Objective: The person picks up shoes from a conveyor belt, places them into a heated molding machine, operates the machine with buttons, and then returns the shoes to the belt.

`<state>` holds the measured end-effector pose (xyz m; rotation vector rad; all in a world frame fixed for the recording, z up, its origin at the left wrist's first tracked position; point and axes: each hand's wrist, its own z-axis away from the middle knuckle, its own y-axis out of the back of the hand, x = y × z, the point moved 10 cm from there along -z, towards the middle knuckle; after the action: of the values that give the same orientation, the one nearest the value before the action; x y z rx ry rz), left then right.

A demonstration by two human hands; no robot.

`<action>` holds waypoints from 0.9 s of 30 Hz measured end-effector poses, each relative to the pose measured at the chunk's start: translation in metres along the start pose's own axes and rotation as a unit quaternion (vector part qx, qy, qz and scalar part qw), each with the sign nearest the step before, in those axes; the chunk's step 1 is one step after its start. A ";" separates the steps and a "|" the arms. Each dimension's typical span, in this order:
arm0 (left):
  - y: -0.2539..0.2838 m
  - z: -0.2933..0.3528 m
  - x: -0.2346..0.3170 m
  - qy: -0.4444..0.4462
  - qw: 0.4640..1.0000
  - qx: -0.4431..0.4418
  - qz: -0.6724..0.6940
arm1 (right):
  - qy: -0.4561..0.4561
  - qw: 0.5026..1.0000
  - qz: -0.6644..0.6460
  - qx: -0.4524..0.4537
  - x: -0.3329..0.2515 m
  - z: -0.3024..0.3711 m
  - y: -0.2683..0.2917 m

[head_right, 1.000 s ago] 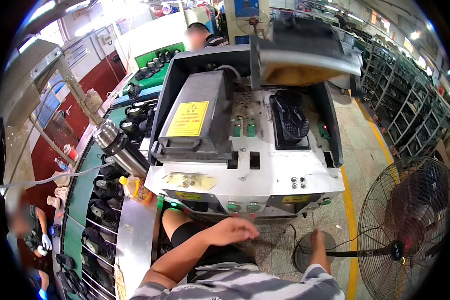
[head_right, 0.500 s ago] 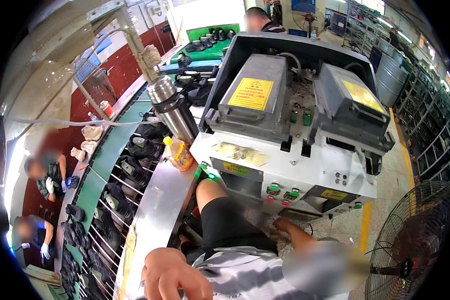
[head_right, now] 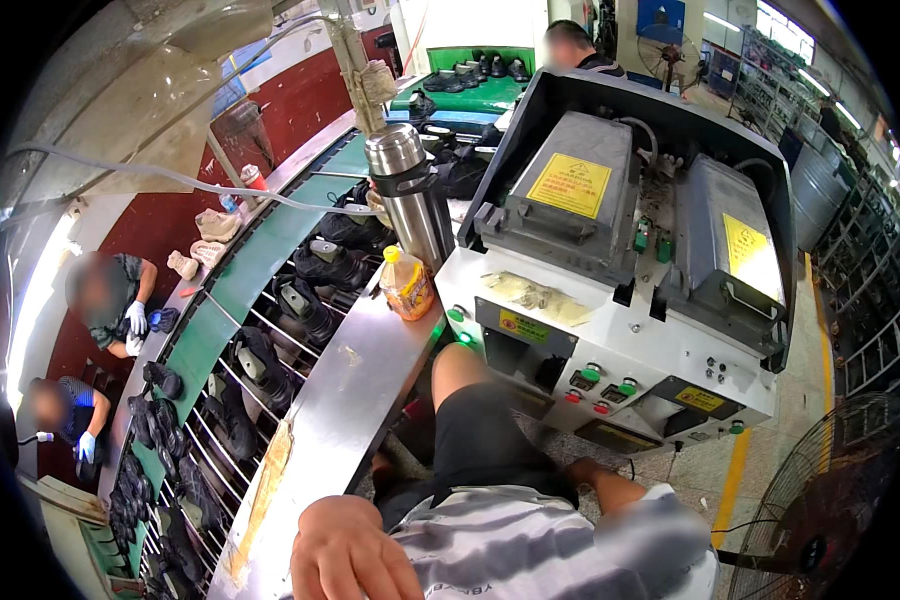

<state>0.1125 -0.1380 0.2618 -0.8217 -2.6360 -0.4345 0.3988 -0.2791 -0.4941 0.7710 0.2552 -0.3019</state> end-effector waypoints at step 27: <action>0.004 0.014 0.046 -0.036 0.996 0.068 -0.052 | -0.134 0.984 -0.103 0.049 0.041 -0.036 -0.007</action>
<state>0.0757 -0.1071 0.2693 -0.6724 -2.7478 -0.2510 0.4299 -0.2652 -0.5373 0.7928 0.0666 -0.6126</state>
